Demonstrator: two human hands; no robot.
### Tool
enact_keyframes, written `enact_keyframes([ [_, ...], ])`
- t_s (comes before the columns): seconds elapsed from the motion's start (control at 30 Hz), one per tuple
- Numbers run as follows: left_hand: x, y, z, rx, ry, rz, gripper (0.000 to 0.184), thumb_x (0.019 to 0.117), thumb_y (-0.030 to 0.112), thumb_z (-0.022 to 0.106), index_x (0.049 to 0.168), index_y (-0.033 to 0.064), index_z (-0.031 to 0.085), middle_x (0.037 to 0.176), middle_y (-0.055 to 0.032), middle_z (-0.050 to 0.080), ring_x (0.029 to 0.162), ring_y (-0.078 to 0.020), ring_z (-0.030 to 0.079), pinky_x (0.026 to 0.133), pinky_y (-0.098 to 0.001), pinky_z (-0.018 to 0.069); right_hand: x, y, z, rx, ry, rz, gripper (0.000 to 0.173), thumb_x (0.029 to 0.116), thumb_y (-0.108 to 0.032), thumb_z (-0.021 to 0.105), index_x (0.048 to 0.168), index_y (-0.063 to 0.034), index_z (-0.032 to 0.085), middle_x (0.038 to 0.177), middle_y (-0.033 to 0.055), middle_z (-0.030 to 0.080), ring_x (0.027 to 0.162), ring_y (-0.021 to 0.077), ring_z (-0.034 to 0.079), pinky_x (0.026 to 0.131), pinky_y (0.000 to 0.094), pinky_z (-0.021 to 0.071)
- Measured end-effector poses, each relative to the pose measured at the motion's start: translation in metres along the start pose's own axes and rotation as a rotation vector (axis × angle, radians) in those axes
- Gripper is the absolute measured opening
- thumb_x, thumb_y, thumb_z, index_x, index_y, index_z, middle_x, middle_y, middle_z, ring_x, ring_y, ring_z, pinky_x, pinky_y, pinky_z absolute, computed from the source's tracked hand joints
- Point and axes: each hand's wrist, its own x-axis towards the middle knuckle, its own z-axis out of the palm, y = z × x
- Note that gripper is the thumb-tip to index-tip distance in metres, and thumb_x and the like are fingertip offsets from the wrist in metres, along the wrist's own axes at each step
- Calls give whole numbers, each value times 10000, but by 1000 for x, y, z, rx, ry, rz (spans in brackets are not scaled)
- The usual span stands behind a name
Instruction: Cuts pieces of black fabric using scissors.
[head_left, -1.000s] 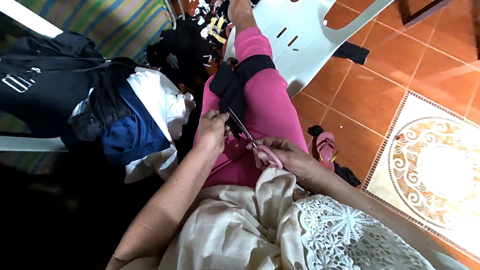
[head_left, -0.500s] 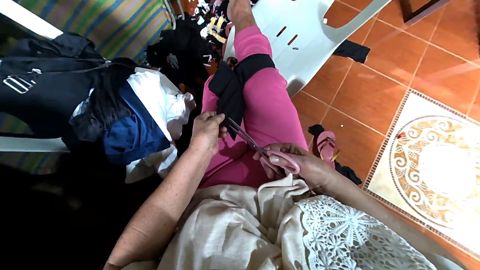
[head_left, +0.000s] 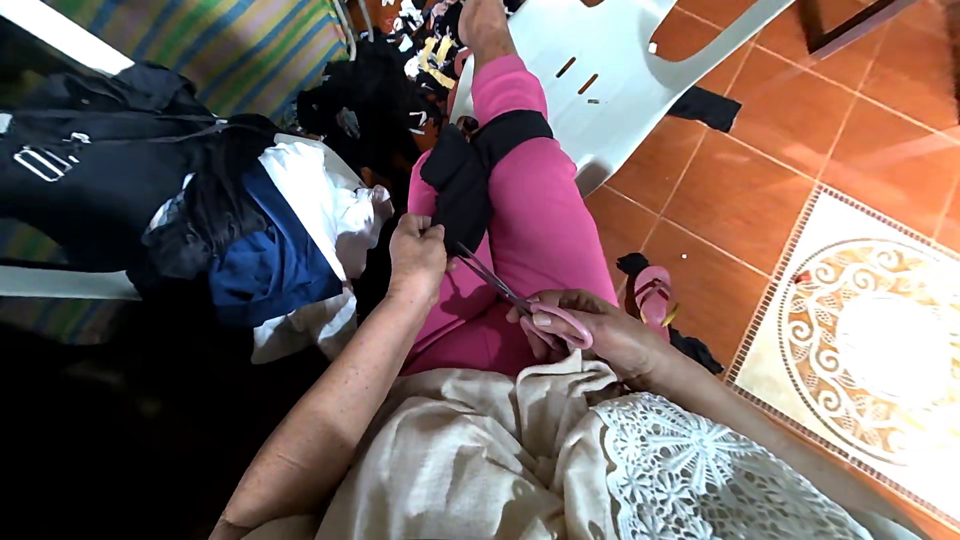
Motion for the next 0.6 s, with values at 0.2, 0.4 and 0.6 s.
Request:
enact_keyframes([
  [0.2, 4, -6, 0, 75, 14, 170, 115, 1025, 18, 529, 1128, -28, 550, 999, -128, 581, 684, -137, 614, 623, -295, 562, -3, 2, -1, 1, -1, -31, 187, 954, -318, 653, 998, -145, 708, 712, -115, 639, 611, -18, 590, 593, 145, 504],
  [0.4, 5, -10, 1, -70, 15, 64, 77, 1055, 21, 493, 1123, -11, 511, 859, -81, 561, 548, -90, 559, 511, -222, 513, -1, 0, 1, 9, -32, -28, 178, 967, -282, 625, 1019, -129, 699, 710, -106, 644, 611, -5, 602, 603, 162, 522],
  [0.6, -5, -10, -1, -127, 41, -9, 105, 1050, 49, 533, 1138, -8, 545, 842, -76, 575, 518, -83, 532, 458, -200, 468, 1, -1, 5, 6, -45, -24, 147, 968, -243, 618, 1004, -125, 698, 695, -107, 639, 606, -5, 600, 606, 165, 524],
])
